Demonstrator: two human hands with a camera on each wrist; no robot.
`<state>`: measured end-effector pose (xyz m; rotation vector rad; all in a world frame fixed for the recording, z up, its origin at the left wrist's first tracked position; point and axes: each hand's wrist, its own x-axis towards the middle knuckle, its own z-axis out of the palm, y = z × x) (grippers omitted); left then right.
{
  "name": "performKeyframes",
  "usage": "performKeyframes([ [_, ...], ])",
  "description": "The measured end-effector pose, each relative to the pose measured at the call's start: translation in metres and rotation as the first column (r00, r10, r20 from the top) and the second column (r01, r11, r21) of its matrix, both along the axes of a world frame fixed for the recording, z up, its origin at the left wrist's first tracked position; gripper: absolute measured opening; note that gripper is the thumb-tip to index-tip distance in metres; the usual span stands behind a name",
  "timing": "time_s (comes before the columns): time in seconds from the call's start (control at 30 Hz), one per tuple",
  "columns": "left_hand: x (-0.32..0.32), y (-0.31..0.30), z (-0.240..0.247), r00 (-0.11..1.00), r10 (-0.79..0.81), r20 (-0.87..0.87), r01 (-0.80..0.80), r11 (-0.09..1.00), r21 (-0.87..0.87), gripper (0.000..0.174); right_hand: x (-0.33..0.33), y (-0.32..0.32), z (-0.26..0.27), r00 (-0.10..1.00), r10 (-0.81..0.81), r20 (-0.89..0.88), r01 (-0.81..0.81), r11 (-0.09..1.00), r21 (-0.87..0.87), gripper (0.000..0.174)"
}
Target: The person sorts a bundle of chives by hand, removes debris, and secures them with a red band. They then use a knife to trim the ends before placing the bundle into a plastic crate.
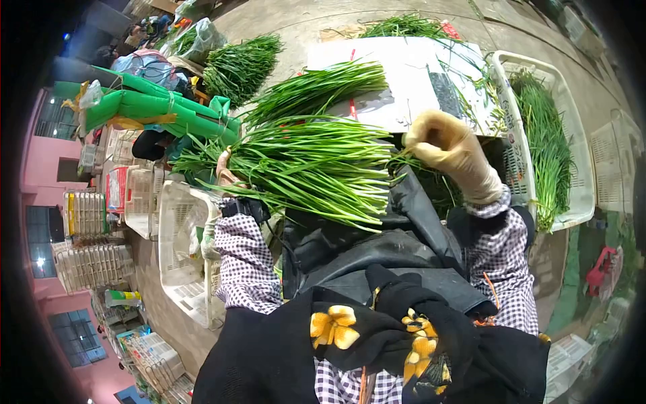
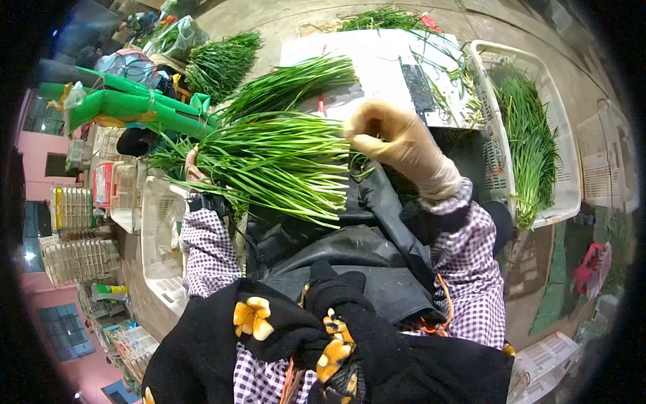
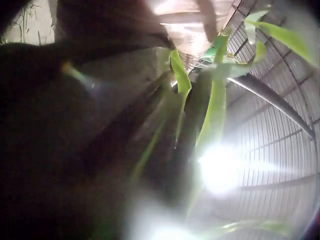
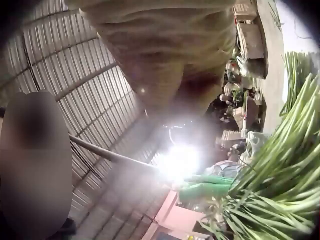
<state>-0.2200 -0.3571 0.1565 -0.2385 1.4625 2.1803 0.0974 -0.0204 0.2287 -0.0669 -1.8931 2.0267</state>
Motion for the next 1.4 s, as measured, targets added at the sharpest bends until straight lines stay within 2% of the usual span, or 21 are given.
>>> performKeyframes([
  [0.1, -0.032, -0.025, -0.043, 0.989, -0.033, -0.147, 0.03, 0.999, -0.018, 0.041, 0.032, 0.046, -0.039, 0.99, 0.089, 0.109, -0.077, 0.992, -0.104, 0.014],
  [0.13, -0.032, -0.033, -0.05, 0.894, -0.12, -0.432, 0.015, 0.971, -0.239, 0.04, 0.039, 0.052, -0.077, 0.973, -0.067, 0.219, -0.05, 0.873, 0.485, 0.014],
  [0.17, -0.029, -0.038, -0.054, 0.714, -0.259, -0.65, -0.068, 0.899, -0.433, 0.039, 0.043, 0.054, -0.103, 0.942, -0.256, 0.219, -0.09, 0.436, 0.896, 0.016],
  [0.2, -0.026, -0.031, -0.047, 0.712, -0.267, -0.649, -0.059, 0.899, -0.434, 0.039, 0.029, 0.037, -0.1, 0.577, -0.665, 0.474, -0.602, 0.046, 0.798, 0.017],
  [0.27, -0.019, -0.014, -0.028, 0.991, -0.101, 0.092, 0.096, 0.993, 0.061, 0.045, 0.027, 0.017, -0.082, 0.822, -0.47, 0.322, -0.162, 0.349, 0.923, 0.014],
  [0.3, -0.024, -0.02, -0.041, 0.99, -0.101, 0.098, 0.096, 0.994, 0.053, 0.045, 0.023, 0.001, -0.075, 0.874, -0.382, 0.299, -0.052, 0.539, 0.841, 0.014],
  [0.33, -0.035, -0.036, -0.066, 0.907, -0.165, -0.387, 0.056, 0.959, -0.278, 0.045, 0.014, -0.014, -0.074, 0.942, -0.309, 0.133, 0.081, 0.592, 0.802, 0.016],
  [0.37, -0.044, -0.04, -0.078, 0.582, -0.347, -0.736, -0.137, 0.85, -0.509, 0.045, 0.0, -0.026, -0.073, 0.966, -0.25, -0.061, 0.212, 0.639, 0.74, 0.018],
  [0.43, -0.016, -0.008, -0.026, 0.988, 0.017, -0.152, -0.04, 0.988, -0.151, 0.041, -0.023, -0.049, -0.073, 0.974, -0.193, -0.119, 0.208, 0.547, 0.811, 0.024],
  [0.63, -0.02, -0.015, -0.024, 0.982, -0.161, -0.095, 0.163, 0.987, 0.012, 0.039, -0.061, -0.067, -0.102, 0.976, -0.181, -0.126, 0.169, 0.252, 0.953, 0.008],
  [0.67, -0.015, -0.016, -0.03, 0.934, -0.168, -0.316, 0.139, 0.984, -0.112, 0.038, -0.064, -0.068, -0.103, 0.976, -0.168, -0.141, 0.179, 0.238, 0.955, 0.004],
  [0.7, -0.02, -0.014, -0.031, 0.998, -0.023, -0.059, 0.022, 0.999, -0.024, 0.037, -0.065, -0.068, -0.103, 0.975, -0.17, -0.14, 0.179, 0.237, 0.955, 0.004],
  [0.83, 0.003, -0.001, -0.012, 0.986, -0.047, -0.16, 0.024, 0.99, -0.138, 0.039, -0.069, -0.073, -0.091, 0.965, -0.148, -0.218, 0.251, 0.256, 0.934, 0.006],
  [0.9, -0.008, -0.006, -0.02, 0.999, 0.024, -0.048, -0.028, 0.995, -0.092, 0.044, -0.054, -0.087, -0.051, 0.982, 0.01, -0.188, 0.128, 0.696, 0.706, 0.009],
  [0.97, -0.015, -0.021, -0.026, 0.998, -0.006, -0.057, 0.0, 0.996, -0.093, 0.044, -0.03, -0.094, -0.013, 0.952, 0.288, -0.108, -0.232, 0.902, 0.364, 0.011],
  [1.1, -0.03, -0.015, -0.04, 0.987, -0.1, -0.129, 0.093, 0.994, -0.06, 0.044, 0.006, -0.045, 0.002, 0.772, 0.611, 0.178, -0.636, 0.733, 0.242, 0.006],
  [1.17, -0.024, -0.021, -0.051, 0.977, -0.134, -0.167, 0.129, 0.991, -0.04, 0.045, 0.017, -0.004, -0.03, 0.722, 0.477, 0.501, -0.614, 0.776, 0.147, 0.013],
  [1.23, -0.017, -0.02, -0.062, 0.962, -0.175, -0.207, 0.174, 0.984, -0.025, 0.045, 0.024, 0.007, -0.075, 0.543, -0.49, 0.682, -0.705, 0.175, 0.687, 0.023],
  [1.3, -0.025, -0.023, -0.068, 0.944, -0.219, -0.246, 0.221, 0.975, -0.021, 0.045, 0.027, 0.009, -0.098, 0.715, -0.505, 0.482, -0.387, 0.289, 0.876, 0.029],
  [1.33, -0.03, -0.02, -0.071, 0.934, -0.242, -0.264, 0.245, 0.969, -0.022, 0.046, 0.023, 0.009, -0.099, 0.773, -0.313, 0.552, -0.241, 0.66, 0.712, 0.035],
  [1.4, -0.033, -0.027, -0.074, 0.907, -0.288, -0.306, 0.295, 0.955, -0.023, 0.046, 0.004, 0.001, -0.127, 0.926, 0.006, 0.377, -0.081, 0.98, 0.183, 0.041],
])
